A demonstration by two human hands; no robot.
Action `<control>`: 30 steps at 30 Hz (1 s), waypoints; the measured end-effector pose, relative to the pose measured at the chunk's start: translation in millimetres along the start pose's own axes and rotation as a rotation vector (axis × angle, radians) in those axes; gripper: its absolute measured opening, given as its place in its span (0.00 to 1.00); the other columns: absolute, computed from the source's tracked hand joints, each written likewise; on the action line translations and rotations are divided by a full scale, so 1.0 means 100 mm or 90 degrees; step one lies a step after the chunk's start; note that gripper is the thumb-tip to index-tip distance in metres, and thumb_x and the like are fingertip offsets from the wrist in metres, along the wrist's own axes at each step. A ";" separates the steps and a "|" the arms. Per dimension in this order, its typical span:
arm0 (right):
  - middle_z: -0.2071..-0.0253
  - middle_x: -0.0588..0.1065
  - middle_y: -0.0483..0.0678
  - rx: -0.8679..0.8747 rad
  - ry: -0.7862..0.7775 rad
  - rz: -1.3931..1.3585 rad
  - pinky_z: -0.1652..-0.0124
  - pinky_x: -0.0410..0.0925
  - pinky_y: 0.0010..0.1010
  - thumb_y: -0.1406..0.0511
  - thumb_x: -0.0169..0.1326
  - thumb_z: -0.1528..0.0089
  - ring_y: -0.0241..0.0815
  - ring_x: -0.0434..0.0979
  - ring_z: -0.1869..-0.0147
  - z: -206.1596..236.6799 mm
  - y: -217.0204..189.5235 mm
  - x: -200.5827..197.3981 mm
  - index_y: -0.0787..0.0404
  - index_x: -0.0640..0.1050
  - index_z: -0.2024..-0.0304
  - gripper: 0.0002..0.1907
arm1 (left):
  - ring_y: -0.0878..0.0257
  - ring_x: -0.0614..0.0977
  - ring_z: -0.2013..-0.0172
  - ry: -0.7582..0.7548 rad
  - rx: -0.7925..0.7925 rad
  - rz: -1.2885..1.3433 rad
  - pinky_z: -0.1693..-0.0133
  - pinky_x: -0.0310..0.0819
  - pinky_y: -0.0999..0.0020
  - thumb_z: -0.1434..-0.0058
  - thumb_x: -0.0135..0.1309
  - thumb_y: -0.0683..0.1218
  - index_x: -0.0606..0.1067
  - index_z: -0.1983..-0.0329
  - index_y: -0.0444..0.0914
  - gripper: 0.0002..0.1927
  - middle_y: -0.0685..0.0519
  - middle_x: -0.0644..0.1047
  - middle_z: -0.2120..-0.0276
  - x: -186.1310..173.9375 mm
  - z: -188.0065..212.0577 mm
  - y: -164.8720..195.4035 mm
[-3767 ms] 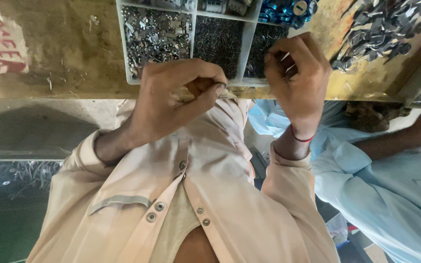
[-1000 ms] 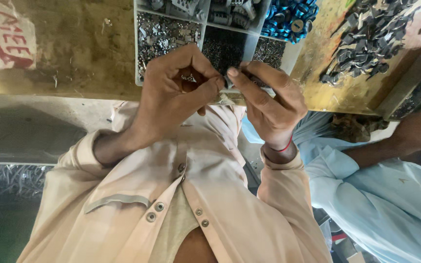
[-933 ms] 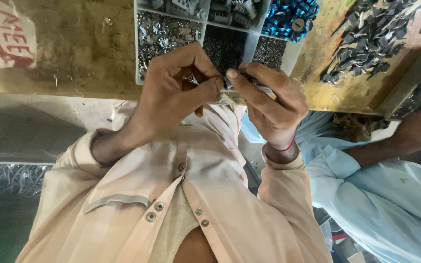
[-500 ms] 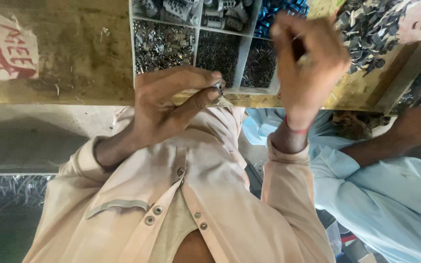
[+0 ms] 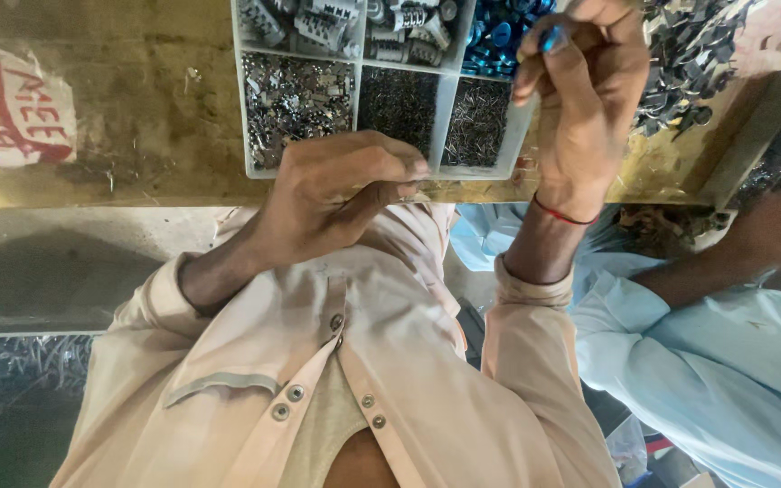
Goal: The person assembles lock cylinders by hand, inserting pins and springs into a blue housing and attaching a grey cylinder body. The person repeatedly picks parts from a compartmentalized tray and assembles them one at a time.
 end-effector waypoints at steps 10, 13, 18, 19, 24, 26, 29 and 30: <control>0.53 0.74 0.52 0.025 -0.090 0.017 0.54 0.74 0.26 0.76 0.51 0.23 0.41 0.79 0.56 0.53 -0.03 0.41 0.66 0.69 0.44 0.08 | 0.55 0.86 0.53 0.027 -0.007 0.006 0.53 0.83 0.67 0.34 0.59 0.28 0.75 0.49 0.32 0.13 0.44 0.81 0.52 -0.10 0.02 0.02; 0.54 0.74 0.50 -0.009 -0.050 0.083 0.53 0.75 0.27 0.79 0.53 0.29 0.39 0.81 0.54 0.58 -0.18 0.39 0.66 0.64 0.41 0.18 | 0.54 0.86 0.51 0.016 0.010 -0.006 0.55 0.83 0.68 0.35 0.61 0.28 0.74 0.51 0.32 0.14 0.44 0.81 0.51 -0.09 0.01 0.04; 0.51 0.74 0.55 -0.020 -0.098 0.094 0.54 0.78 0.30 0.82 0.54 0.28 0.44 0.82 0.55 0.66 -0.26 0.47 0.73 0.71 0.44 0.12 | 0.52 0.83 0.48 -0.008 0.075 -0.162 0.51 0.83 0.61 0.35 0.58 0.30 0.75 0.49 0.32 0.13 0.44 0.79 0.49 -0.03 0.00 0.17; 0.51 0.73 0.56 -0.008 -0.117 0.094 0.56 0.77 0.30 0.81 0.54 0.30 0.45 0.81 0.57 0.67 -0.23 0.48 0.74 0.72 0.44 0.12 | 0.51 0.82 0.47 -0.018 0.092 -0.216 0.50 0.83 0.59 0.35 0.58 0.30 0.75 0.49 0.32 0.13 0.44 0.78 0.47 -0.02 0.01 0.20; 0.54 0.76 0.56 0.115 -0.164 -0.035 0.58 0.77 0.29 0.76 0.50 0.30 0.43 0.82 0.59 0.78 0.03 0.52 0.73 0.73 0.47 0.09 | 0.48 0.80 0.42 -0.075 0.188 -0.338 0.45 0.83 0.58 0.32 0.60 0.37 0.74 0.49 0.32 0.11 0.44 0.74 0.42 0.07 0.04 0.34; 0.57 0.78 0.56 0.137 -0.182 -0.108 0.61 0.77 0.27 0.75 0.52 0.26 0.41 0.83 0.62 0.81 0.10 0.59 0.71 0.73 0.42 0.10 | 0.49 0.80 0.42 -0.071 0.223 -0.375 0.45 0.84 0.58 0.30 0.61 0.39 0.73 0.50 0.33 0.10 0.44 0.74 0.41 0.08 0.05 0.39; 0.58 0.79 0.56 0.135 -0.161 -0.127 0.63 0.77 0.28 0.74 0.54 0.27 0.40 0.81 0.63 0.82 0.16 0.62 0.71 0.73 0.44 0.09 | 0.49 0.80 0.42 -0.072 0.253 -0.409 0.45 0.84 0.58 0.30 0.61 0.39 0.73 0.50 0.33 0.10 0.43 0.74 0.41 0.08 0.05 0.42; 0.59 0.78 0.56 0.138 -0.162 -0.142 0.64 0.77 0.28 0.74 0.54 0.27 0.40 0.81 0.63 0.82 0.18 0.65 0.71 0.73 0.45 0.09 | 0.49 0.80 0.41 -0.076 0.261 -0.418 0.45 0.83 0.58 0.30 0.60 0.38 0.73 0.50 0.33 0.10 0.42 0.74 0.41 0.08 0.05 0.43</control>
Point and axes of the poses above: each hand's wrist, its own z-axis away from the middle knuckle, its own x-axis out of the palm, y = z × x, the point moved 10 cm from there along -z, towards the middle knuckle
